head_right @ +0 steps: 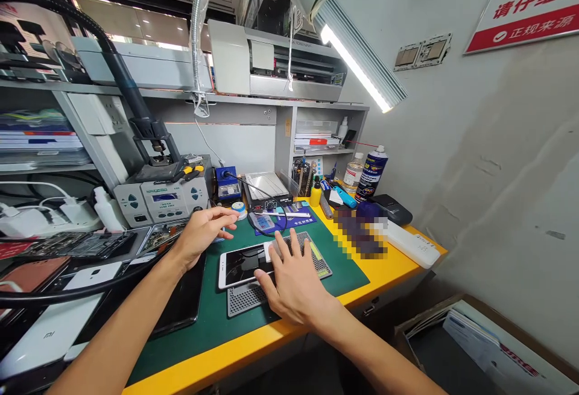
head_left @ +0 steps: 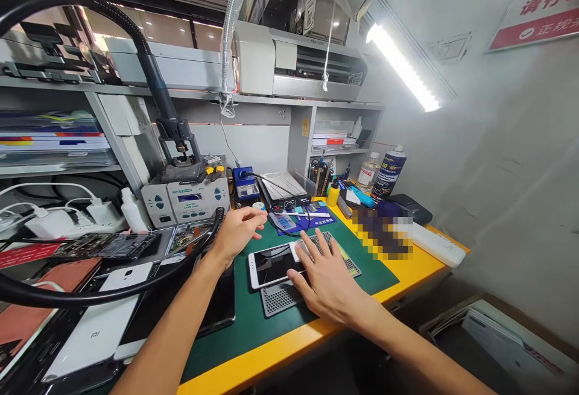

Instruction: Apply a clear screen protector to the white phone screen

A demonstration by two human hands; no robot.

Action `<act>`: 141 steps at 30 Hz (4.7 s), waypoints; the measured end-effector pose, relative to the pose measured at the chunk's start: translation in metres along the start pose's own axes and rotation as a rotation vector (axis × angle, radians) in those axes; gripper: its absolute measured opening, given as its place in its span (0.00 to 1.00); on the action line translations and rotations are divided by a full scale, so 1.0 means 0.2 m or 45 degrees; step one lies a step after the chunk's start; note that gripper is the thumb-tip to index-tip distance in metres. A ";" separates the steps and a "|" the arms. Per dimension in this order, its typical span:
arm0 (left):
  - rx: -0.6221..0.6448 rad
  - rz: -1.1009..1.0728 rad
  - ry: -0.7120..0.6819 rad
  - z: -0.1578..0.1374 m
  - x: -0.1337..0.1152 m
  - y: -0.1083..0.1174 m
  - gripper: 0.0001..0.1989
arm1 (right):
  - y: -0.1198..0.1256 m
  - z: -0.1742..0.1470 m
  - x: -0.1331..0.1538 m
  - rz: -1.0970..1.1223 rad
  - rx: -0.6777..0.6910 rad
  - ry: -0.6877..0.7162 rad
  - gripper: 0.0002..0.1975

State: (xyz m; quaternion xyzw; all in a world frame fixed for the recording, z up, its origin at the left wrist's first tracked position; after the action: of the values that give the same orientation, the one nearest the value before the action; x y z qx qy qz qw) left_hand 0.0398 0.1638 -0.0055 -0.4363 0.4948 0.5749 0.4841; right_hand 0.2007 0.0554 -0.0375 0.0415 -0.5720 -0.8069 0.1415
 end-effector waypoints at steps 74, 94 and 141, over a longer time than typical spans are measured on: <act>-0.012 0.000 -0.044 0.01 0.00 0.02 0.17 | 0.01 -0.04 0.49 0.307 -0.065 0.178 0.33; -0.024 0.057 -0.020 0.01 0.01 0.02 0.17 | 0.03 -0.15 -0.03 0.002 -0.057 -0.078 0.31; -0.036 -0.016 -0.035 0.01 0.00 0.01 0.17 | -0.04 0.08 0.48 0.206 -0.088 0.167 0.33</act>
State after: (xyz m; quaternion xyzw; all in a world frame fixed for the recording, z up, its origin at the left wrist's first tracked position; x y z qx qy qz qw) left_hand 0.0370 0.1653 -0.0041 -0.4384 0.4771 0.5848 0.4880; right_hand 0.1039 0.0455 -0.0299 0.0431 -0.5347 -0.8077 0.2448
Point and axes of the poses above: each hand's wrist, its own z-axis towards the middle knuckle, its own y-axis out of the back of the hand, x = y × z, the point moved 10 cm from there along z, towards the middle knuckle, and after that the axes turned 10 degrees about -x, right-handed, at the moved point
